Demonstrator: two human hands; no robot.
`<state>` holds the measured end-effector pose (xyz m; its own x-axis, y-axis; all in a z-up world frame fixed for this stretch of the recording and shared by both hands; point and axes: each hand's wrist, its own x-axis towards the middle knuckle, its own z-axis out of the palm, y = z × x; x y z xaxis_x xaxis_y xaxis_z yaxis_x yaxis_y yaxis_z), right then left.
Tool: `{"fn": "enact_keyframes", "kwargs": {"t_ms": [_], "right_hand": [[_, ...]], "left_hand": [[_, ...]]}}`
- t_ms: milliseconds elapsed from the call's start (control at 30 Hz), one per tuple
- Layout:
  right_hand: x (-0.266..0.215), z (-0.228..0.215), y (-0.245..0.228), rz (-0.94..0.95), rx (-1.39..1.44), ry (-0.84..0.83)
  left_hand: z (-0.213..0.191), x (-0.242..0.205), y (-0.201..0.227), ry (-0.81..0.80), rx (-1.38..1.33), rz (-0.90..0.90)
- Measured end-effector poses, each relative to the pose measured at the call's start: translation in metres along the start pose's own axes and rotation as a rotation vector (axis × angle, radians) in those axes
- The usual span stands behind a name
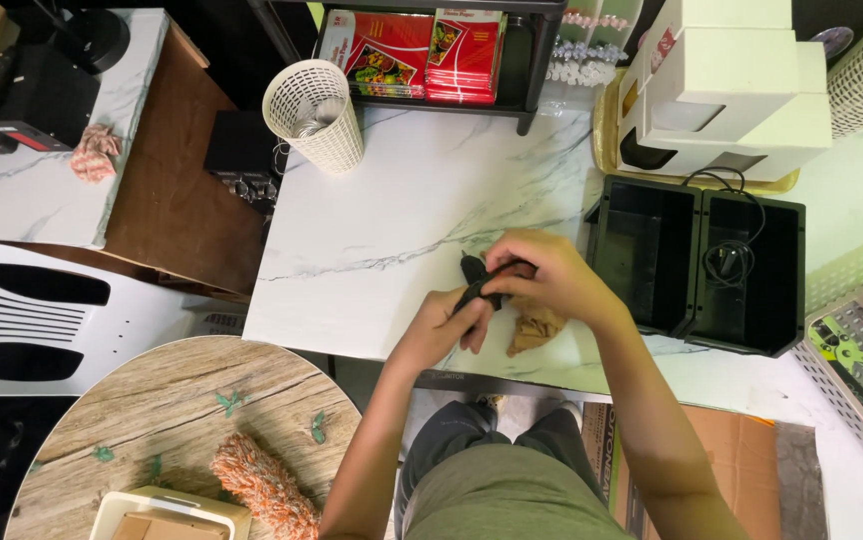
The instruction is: The person cleans a hot glue gun and its power cord with a cloth, then places them in a basket. They then clean a separate black power cord with the cloth and place it in a black plastic case. Finally, they clean a yellow tool with the cloth and place it in the basket.
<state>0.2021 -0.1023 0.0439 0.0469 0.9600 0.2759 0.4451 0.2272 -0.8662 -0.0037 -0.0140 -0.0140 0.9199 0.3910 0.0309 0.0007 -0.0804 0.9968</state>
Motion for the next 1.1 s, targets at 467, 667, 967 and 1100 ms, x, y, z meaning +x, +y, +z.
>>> {"fn": "enact_keyframes", "kwargs": {"t_ms": [467,667,967,1100], "right_hand": [[-0.03,0.071,0.057,0.247,0.115,-0.126],[-0.029,0.081,0.007,0.02,-0.383,-0.011],[-0.023,0.068,-0.004,-0.182,-0.75,0.007],[-0.018,0.063,0.002,-0.232,-0.433,0.011]], "left_hand": [[-0.044,0.007,-0.013,0.392,-1.271,0.295],[-0.029,0.021,-0.012,0.66,-0.759,0.378],[-0.017,0.01,0.007,0.481,0.454,0.196],[-0.02,0.011,0.005,0.383,0.573,0.077]]}}
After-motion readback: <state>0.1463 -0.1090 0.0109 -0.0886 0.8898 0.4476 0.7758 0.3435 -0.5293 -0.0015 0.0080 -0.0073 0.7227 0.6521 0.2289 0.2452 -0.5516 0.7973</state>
